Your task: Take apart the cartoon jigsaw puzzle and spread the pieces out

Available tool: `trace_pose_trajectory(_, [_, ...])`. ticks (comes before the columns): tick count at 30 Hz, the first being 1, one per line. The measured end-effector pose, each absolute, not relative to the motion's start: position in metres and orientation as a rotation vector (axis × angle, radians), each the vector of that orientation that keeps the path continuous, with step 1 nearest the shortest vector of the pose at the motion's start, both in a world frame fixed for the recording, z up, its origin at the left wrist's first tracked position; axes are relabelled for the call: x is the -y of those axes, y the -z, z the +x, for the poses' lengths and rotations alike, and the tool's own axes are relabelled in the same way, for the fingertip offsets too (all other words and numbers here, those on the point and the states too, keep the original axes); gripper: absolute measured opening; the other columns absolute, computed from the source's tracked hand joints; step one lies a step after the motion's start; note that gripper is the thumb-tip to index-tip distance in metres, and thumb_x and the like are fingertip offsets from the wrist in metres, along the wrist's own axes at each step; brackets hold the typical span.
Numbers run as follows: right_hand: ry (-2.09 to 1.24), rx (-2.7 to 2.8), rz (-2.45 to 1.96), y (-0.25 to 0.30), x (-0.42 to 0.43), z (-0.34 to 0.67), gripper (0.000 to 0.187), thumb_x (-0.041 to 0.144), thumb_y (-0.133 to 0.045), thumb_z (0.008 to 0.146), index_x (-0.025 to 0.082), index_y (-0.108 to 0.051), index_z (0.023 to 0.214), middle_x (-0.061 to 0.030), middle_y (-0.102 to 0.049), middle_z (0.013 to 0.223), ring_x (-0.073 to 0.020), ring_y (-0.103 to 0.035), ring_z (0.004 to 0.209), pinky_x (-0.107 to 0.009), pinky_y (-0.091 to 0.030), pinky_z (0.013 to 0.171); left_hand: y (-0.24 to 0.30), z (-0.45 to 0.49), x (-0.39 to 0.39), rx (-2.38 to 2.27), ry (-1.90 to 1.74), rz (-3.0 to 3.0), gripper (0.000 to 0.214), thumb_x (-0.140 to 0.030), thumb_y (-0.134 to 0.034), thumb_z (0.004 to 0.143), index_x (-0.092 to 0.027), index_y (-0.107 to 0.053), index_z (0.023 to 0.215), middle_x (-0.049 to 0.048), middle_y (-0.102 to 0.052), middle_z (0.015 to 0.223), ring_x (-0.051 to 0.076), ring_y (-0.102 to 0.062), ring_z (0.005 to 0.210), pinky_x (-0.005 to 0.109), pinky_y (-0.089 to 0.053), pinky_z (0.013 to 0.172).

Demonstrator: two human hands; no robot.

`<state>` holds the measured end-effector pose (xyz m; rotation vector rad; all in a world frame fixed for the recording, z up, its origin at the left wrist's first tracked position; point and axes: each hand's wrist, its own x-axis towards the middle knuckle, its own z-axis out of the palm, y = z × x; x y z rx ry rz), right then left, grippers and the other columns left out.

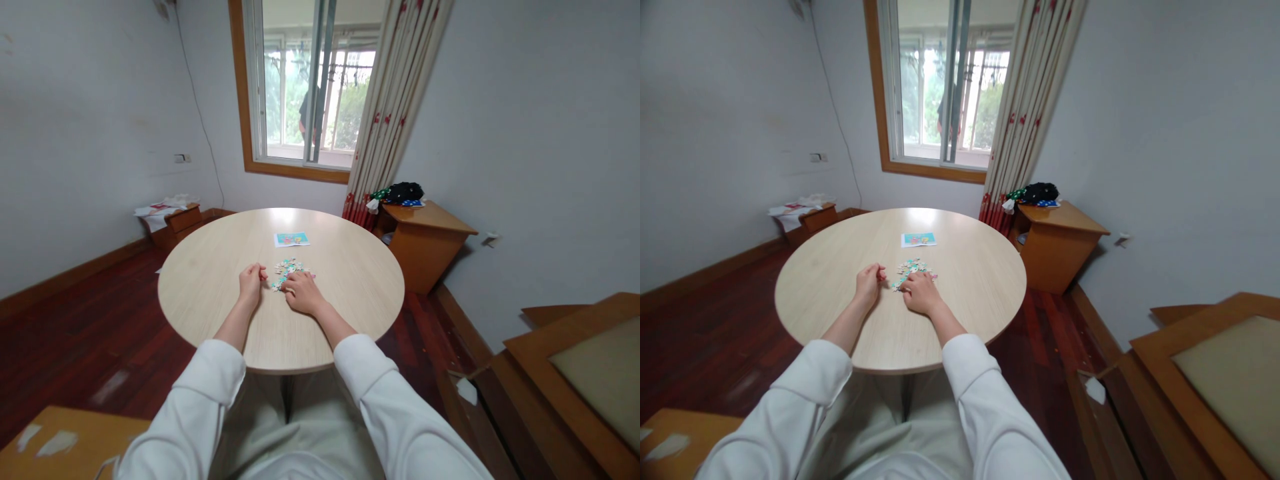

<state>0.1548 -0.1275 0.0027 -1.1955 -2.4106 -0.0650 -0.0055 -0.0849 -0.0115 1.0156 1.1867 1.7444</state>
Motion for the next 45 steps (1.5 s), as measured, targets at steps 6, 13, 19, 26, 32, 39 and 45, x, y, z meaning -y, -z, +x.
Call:
trace_pose_trajectory(6, [0.067,2.090,-1.451,0.004,0.121,0.156,0.035,0.011,-0.044,0.083,0.019,-0.063,0.111,-0.0103,-0.060,0.112,-0.0226,-0.046,0.107,-0.036,-0.029,0.091,0.010,-0.006,0.087,-1.264,-1.704,1.114,0.022,-0.034,-0.044,0.072,-0.018,-0.053,0.061,-0.0022,-0.050,0.045,0.011,-0.048,0.043,0.022,-0.038,0.046])
trace_pose_trajectory(13, [-0.009,1.755,-1.529,0.002,0.121,0.167,0.024,0.010,-0.039,0.080,0.018,-0.062,0.078,-0.0070,-0.064,0.085,-0.0198,-0.053,0.085,-0.031,-0.034,0.079,0.007,0.000,0.099,-1.434,-1.567,1.345,0.022,-0.032,-0.046,0.075,-0.020,-0.053,0.060,-0.0038,-0.046,0.041,0.013,-0.044,0.038,0.024,-0.033,0.043])
trace_pose_trajectory(19, [-0.355,1.342,-1.505,0.009,0.115,0.182,0.024,0.014,-0.036,0.073,0.021,-0.058,0.065,-0.0015,-0.063,0.070,-0.0159,-0.055,0.070,-0.025,-0.038,0.067,0.005,-0.002,0.104,-1.644,-1.501,1.484,0.024,-0.033,-0.043,0.080,-0.021,-0.053,0.061,-0.0022,-0.049,0.045,0.017,-0.051,0.048,0.027,-0.035,0.054])
trace_pose_trajectory(26, [-0.487,1.264,-1.494,0.019,0.107,0.183,0.024,0.017,-0.037,0.070,0.022,-0.060,0.066,0.0016,-0.060,0.058,-0.0158,-0.056,0.062,-0.025,-0.041,0.063,0.007,-0.002,0.103,-1.662,-1.432,1.521,0.025,-0.033,-0.045,0.079,-0.022,-0.051,0.057,-0.0010,-0.050,0.042,0.018,-0.053,0.050,0.028,-0.036,0.056])
trace_pose_trajectory(32, [-0.473,1.290,-1.426,0.015,0.108,0.184,0.022,0.016,-0.037,0.068,0.021,-0.057,0.059,-0.0006,-0.064,0.065,-0.0158,-0.057,0.068,-0.026,-0.042,0.069,0.010,0.000,0.098,-1.450,-1.487,1.452,0.023,-0.036,-0.047,0.076,-0.020,-0.054,0.061,0.0001,-0.058,0.048,0.016,-0.057,0.048,0.026,-0.042,0.052])
trace_pose_trajectory(39, [-0.613,1.081,-1.343,0.018,0.103,0.186,0.019,0.019,-0.036,0.065,0.021,-0.055,0.062,0.0014,-0.059,0.059,-0.0150,-0.056,0.062,-0.024,-0.041,0.059,0.006,-0.002,0.097,-1.409,-1.653,1.300,0.019,-0.031,-0.046,0.071,-0.019,-0.053,0.059,-0.0025,-0.050,0.044,0.013,-0.048,0.042,0.023,-0.037,0.044])
trace_pose_trajectory(45, [-0.658,0.993,-1.308,0.017,0.103,0.187,0.018,0.019,-0.036,0.060,0.020,-0.054,0.061,0.0033,-0.054,0.053,-0.0138,-0.050,0.054,-0.022,-0.036,0.050,0.003,-0.004,0.098,-1.423,-1.718,1.158,0.018,-0.030,-0.044,0.069,-0.019,-0.053,0.057,-0.0044,-0.042,0.040,0.011,-0.041,0.039,0.022,-0.031,0.040])
